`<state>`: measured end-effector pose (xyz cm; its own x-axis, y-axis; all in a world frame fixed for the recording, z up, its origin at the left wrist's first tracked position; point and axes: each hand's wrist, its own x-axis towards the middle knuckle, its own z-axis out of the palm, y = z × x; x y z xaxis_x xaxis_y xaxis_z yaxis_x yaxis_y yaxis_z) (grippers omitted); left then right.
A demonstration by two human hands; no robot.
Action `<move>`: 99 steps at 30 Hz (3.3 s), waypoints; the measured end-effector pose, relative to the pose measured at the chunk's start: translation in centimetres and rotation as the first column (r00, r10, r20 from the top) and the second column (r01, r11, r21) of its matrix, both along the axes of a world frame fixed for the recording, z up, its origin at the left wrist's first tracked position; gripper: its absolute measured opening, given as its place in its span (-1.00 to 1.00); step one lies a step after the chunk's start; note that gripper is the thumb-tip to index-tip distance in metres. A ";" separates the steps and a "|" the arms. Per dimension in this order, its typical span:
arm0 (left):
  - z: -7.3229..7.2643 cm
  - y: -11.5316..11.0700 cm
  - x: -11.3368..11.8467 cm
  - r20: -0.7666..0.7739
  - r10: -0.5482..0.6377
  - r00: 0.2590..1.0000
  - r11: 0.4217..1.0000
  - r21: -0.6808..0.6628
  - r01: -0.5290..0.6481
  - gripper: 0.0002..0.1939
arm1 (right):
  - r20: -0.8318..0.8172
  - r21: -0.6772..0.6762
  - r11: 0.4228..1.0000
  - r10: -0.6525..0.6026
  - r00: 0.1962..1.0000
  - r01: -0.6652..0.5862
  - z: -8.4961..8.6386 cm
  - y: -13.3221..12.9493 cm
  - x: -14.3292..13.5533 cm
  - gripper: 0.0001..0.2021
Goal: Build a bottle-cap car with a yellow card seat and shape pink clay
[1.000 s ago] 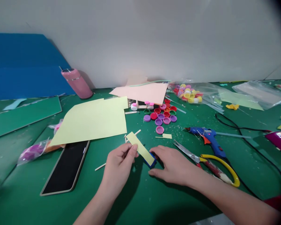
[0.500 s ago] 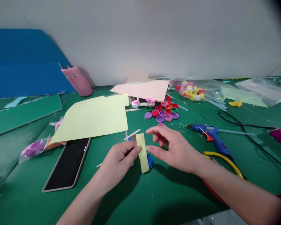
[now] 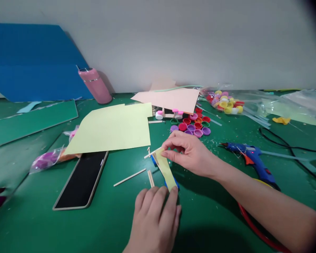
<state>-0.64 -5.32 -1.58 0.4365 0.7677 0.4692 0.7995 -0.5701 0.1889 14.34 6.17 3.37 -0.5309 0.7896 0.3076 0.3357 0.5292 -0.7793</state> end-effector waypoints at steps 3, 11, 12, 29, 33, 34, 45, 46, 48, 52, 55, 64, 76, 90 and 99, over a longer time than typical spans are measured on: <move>-0.9 -0.4 0.5 -0.124 0.083 0.989 0.997 0.007 -0.083 -0.62 | -0.007 0.012 1.000 0.007 1.000 -0.007 0.1 0.3 -0.3 -0.95; -0.8 0.5 0.1 -0.097 0.127 0.987 0.973 -0.184 -0.143 -0.52 | 0.002 0.001 0.999 0.039 0.999 -0.039 0.2 1.3 -1.0 -0.93; -0.6 0.6 0.0 -0.079 0.135 0.988 0.959 -0.240 -0.150 -0.51 | 0.003 0.000 0.999 0.046 0.999 -0.046 0.2 1.4 -1.0 -0.93; -0.1 2.5 -1.4 -0.042 0.067 0.997 0.850 -0.521 -0.079 -0.42 | 0.000 0.035 0.996 0.084 0.996 -0.084 -0.1 2.0 -1.5 -0.93; -0.5 2.4 -1.9 -0.057 0.061 0.997 0.849 -0.523 -0.082 -0.36 | -0.008 0.030 0.997 0.073 0.997 -0.073 -0.1 2.0 -1.6 -0.93; -0.6 2.4 -2.0 -0.056 0.061 0.997 0.849 -0.521 -0.082 -0.35 | -0.009 0.029 0.997 0.071 0.997 -0.071 -0.1 2.0 -1.6 -0.93; -0.8 2.7 -2.1 0.031 0.046 0.998 0.843 -0.537 -0.022 -0.35 | 0.021 0.045 0.997 0.067 0.998 -0.068 -0.1 2.0 -1.5 -0.92; -0.8 2.7 -2.1 0.031 0.050 0.998 0.845 -0.534 -0.025 -0.34 | 0.025 0.050 0.997 0.064 0.998 -0.066 -0.1 2.0 -1.5 -0.92; -0.9 2.7 -2.1 0.031 0.041 0.999 0.849 -0.528 -0.018 -0.33 | 0.038 0.062 0.996 0.058 0.998 -0.060 -0.1 2.0 -1.5 -0.92; -1.0 2.7 -2.1 0.023 0.034 0.999 0.854 -0.520 -0.017 -0.32 | 0.089 0.078 0.996 0.035 0.995 -0.042 0.2 2.0 -1.4 -0.92; -1.0 2.8 -2.1 0.019 0.027 0.999 0.851 -0.525 -0.013 -0.32 | 0.126 0.071 0.997 0.019 0.992 -0.028 0.4 2.0 -1.3 -0.92; -0.8 2.6 -2.1 0.047 0.024 0.999 0.853 -0.522 0.004 -0.35 | 0.116 0.067 0.995 0.065 0.991 -0.073 0.2 2.2 -1.3 -0.92; -0.8 2.5 -1.6 0.011 0.076 0.997 0.873 -0.483 -0.062 -0.41 | 0.056 0.019 0.993 0.115 0.992 -0.116 0.1 2.3 -1.3 -0.94; -0.6 3.2 -1.7 -0.130 0.117 0.985 0.851 -0.499 -0.166 -0.33 | 0.117 -0.007 0.994 0.106 0.987 -0.106 0.3 2.0 -1.1 -0.91; -0.5 3.2 -1.7 -0.112 0.120 0.986 0.846 -0.509 -0.161 -0.37 | 0.127 0.007 0.995 0.094 0.988 -0.095 0.2 1.8 -0.8 -0.85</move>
<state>-2.34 -2.11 -2.09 0.3232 0.9455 -0.0390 0.8867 -0.2881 0.3615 13.51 7.98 3.57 -0.6380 0.7306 0.2433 0.3789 0.5729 -0.7268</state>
